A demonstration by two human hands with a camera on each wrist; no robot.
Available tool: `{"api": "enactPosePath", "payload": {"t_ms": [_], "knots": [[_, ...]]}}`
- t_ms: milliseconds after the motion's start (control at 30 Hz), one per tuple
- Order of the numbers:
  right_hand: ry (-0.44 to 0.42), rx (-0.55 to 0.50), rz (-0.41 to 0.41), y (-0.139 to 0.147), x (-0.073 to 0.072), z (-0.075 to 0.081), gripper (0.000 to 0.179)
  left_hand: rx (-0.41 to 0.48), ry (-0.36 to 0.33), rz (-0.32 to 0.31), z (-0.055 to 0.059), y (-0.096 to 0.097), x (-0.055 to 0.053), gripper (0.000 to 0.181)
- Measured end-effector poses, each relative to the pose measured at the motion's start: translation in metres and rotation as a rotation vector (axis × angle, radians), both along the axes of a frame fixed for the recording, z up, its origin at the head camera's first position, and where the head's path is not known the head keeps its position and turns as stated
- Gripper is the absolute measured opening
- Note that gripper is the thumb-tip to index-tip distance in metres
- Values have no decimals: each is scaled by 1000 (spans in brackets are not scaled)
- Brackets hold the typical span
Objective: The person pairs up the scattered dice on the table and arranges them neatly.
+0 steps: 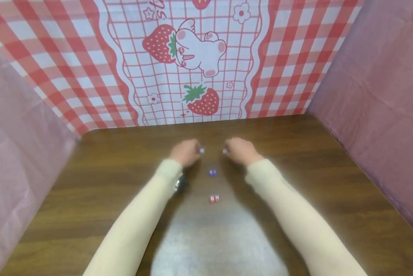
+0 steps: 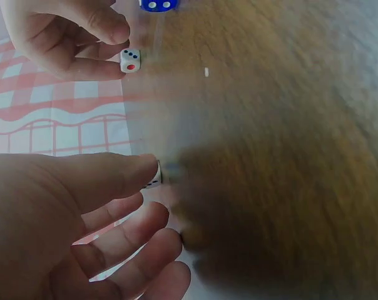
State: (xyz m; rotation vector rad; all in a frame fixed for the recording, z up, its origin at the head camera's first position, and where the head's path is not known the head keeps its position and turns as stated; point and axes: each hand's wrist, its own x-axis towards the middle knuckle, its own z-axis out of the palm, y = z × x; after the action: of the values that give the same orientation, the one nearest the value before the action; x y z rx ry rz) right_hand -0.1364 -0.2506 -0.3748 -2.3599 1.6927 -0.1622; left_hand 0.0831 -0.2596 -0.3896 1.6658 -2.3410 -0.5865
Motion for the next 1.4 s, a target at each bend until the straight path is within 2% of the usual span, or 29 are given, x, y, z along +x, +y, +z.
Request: {"api": "enactPosePath", "payload": {"t_ms": [167, 500, 900, 1200, 1400], "knots": [[-16, 30, 8, -3, -3, -7, 20, 13, 2, 20, 0, 1, -4, 26], [-26, 23, 10, -6, -6, -14, 19, -12, -18, 51, 0, 2, -10, 19], [-49, 32, -24, -6, -8, -13, 15, 2, -4, 53, 2, 1, -10, 19], [-44, 44, -18, -4, -8, -11, 14, -10, -3, 54, 1, 2, -7, 14], [-40, 40, -21, -3, -9, -11, 15, 19, 53, 52, 0, 2, -2, 17]]}}
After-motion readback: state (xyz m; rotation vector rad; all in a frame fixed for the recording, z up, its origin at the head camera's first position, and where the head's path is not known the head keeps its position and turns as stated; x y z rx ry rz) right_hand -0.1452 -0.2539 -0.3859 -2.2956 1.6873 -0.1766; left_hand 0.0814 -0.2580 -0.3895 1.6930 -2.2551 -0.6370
